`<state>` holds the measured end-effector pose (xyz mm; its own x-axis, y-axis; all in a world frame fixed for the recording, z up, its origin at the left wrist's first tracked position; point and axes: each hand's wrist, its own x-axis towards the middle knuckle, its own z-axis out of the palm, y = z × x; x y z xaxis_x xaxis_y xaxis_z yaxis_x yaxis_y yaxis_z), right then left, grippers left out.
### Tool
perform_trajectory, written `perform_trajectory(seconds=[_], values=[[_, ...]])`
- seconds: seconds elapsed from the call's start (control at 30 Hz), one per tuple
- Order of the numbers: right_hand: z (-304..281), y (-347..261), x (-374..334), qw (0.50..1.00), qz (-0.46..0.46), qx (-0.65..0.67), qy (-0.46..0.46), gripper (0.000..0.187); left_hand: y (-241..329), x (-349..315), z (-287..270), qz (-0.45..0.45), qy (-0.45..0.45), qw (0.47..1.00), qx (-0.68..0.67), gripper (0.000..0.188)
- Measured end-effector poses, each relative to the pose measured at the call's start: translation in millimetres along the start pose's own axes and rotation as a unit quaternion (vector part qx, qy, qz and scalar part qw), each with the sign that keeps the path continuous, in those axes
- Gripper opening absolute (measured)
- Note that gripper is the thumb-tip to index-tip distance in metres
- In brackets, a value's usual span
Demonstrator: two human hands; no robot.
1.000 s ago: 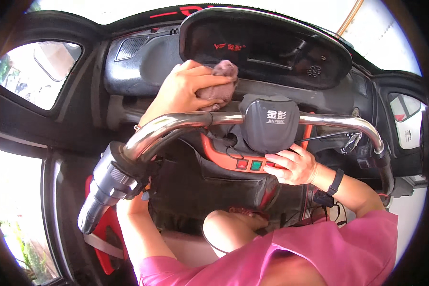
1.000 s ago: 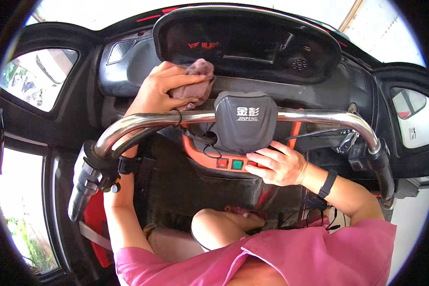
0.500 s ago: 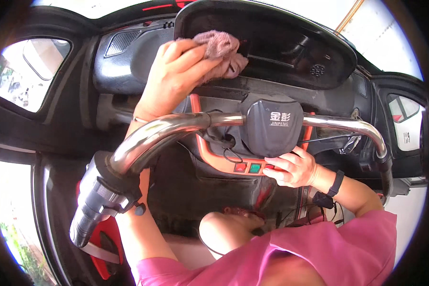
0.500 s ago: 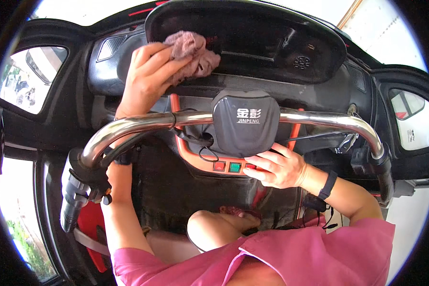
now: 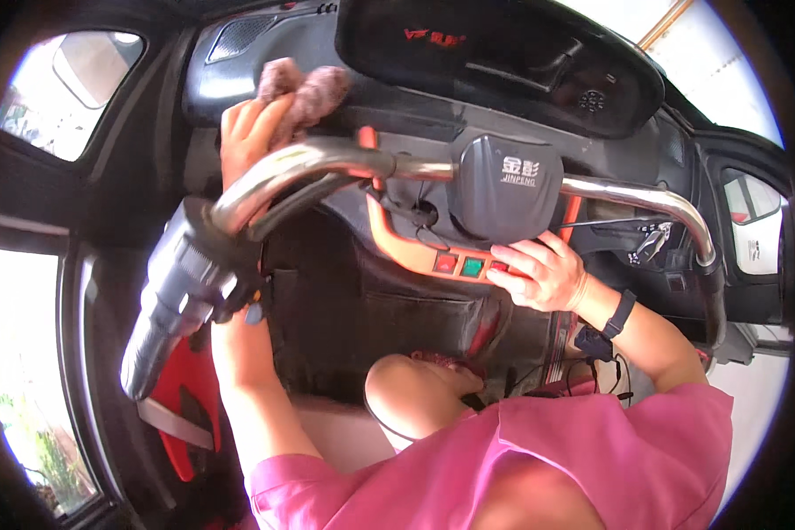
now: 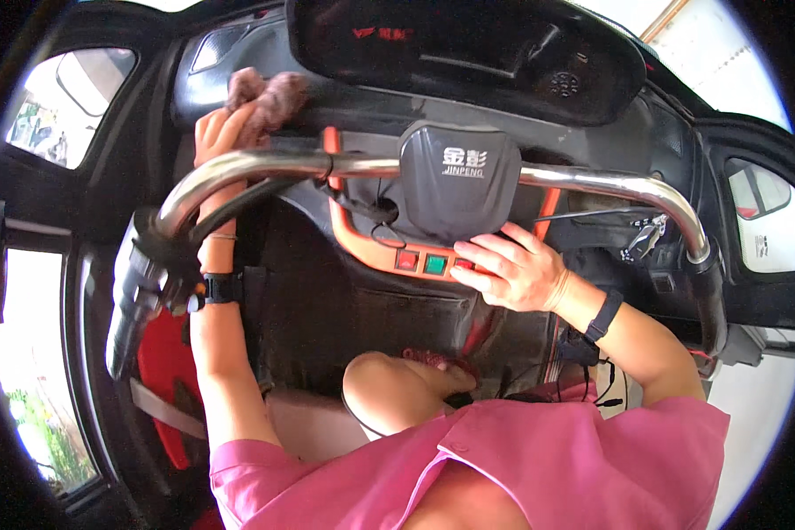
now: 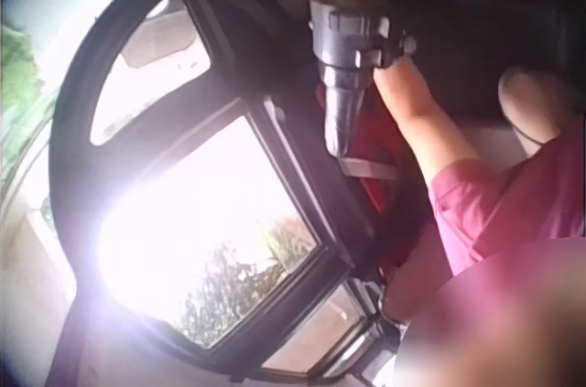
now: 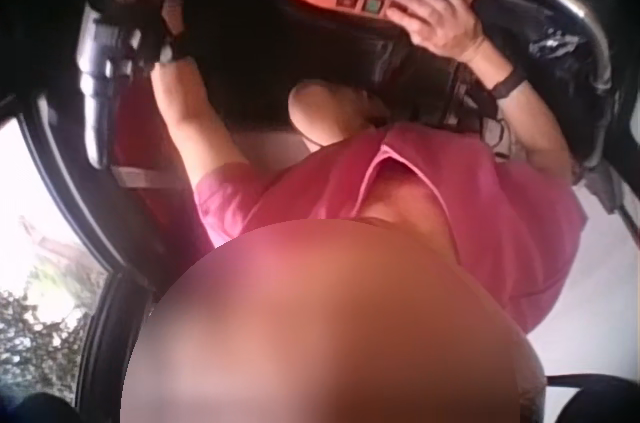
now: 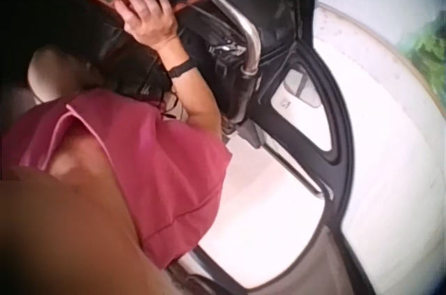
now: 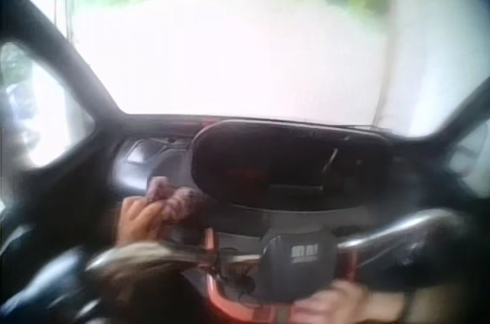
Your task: Cleaning the interior and exterior surfaces of a small electric three-wheeled vehicle and then washing the cleaning rag in a basin.
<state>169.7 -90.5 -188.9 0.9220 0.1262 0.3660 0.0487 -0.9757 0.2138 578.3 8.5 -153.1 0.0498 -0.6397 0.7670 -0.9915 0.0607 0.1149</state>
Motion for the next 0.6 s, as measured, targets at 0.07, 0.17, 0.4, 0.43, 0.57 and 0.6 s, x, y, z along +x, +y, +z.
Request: perform_trajectory(seconds=[0.07, 0.17, 0.4, 0.43, 0.57, 0.6], values=[[-2.4, -1.5, 2.2, 1.000, 0.000, 0.001, -0.005, 0.048, -27.6, -33.2, -6.4, 0.020, -0.003, 0.998, 0.054, 0.036], [-1.9, -3.1, 7.0, 1.000, 0.003, -0.004, 0.011, 0.048, -32.7, -51.8, -5.1, -0.011, 0.034, 0.996, 0.080, 0.030], [-7.2, -9.9, 13.5, 1.000, -0.001, -0.005, 0.023, 0.046, 1.6, -69.0, 37.1, -0.231, -0.015, 0.972, -0.029, 0.022], [-6.3, -4.7, 8.0, 1.000, 0.006, -0.001, 0.018, 0.047, 50.2, -28.5, 3.0, -0.131, -0.048, 0.990, -0.004, 0.019], [-5.5, -5.7, 6.5, 1.000, 0.003, -0.001, 0.023, 0.049, 84.7, -36.6, 10.2, -0.155, 0.010, 0.988, 0.025, 0.024], [-4.9, -6.1, 7.5, 1.000, -0.004, 0.003, 0.028, 0.049, 90.7, -39.5, 5.9, -0.206, -0.005, 0.977, -0.059, 0.022]])
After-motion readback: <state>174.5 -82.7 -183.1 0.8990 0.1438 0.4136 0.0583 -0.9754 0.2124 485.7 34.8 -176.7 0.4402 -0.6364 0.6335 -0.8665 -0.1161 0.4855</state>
